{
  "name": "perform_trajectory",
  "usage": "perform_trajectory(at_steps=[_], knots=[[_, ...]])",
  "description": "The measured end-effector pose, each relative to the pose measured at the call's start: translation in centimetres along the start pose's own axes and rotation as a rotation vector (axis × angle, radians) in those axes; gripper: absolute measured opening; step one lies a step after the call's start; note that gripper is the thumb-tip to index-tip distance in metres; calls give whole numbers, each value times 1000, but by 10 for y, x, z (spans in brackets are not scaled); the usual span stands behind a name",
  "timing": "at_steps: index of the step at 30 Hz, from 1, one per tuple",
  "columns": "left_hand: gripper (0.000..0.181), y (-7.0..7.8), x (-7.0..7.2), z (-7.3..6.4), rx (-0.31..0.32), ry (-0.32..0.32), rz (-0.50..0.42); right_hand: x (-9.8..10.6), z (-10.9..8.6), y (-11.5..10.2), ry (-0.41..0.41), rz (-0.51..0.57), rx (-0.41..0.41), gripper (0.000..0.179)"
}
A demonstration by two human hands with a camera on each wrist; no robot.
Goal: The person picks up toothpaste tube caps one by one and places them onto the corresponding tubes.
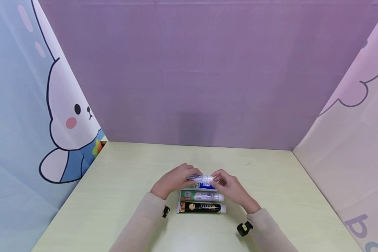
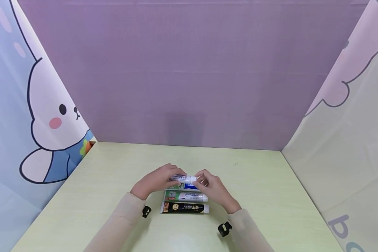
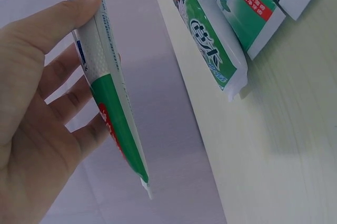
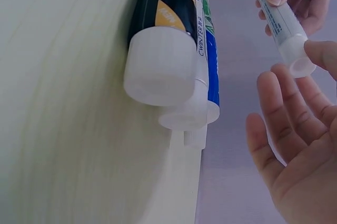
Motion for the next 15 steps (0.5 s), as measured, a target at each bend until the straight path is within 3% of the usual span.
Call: perform_trajectory(at_steps=[10,15], knots=[[34,3,1,1,-27,16,-1,7,-5,-35,-60,52,-55,16],[34,4,1,1,-36,22,5,1,-2,-5,-52,41,-48,25]])
Point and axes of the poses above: each hand's wrist, its own z-axis towards the middle knuckle, its own x-axis out of the back of the hand, y = z × x, the point moved 8 cm from there along z, towards the middle knuckle, and after that the axes turned 1 degree about y, right-handed, at the moved point
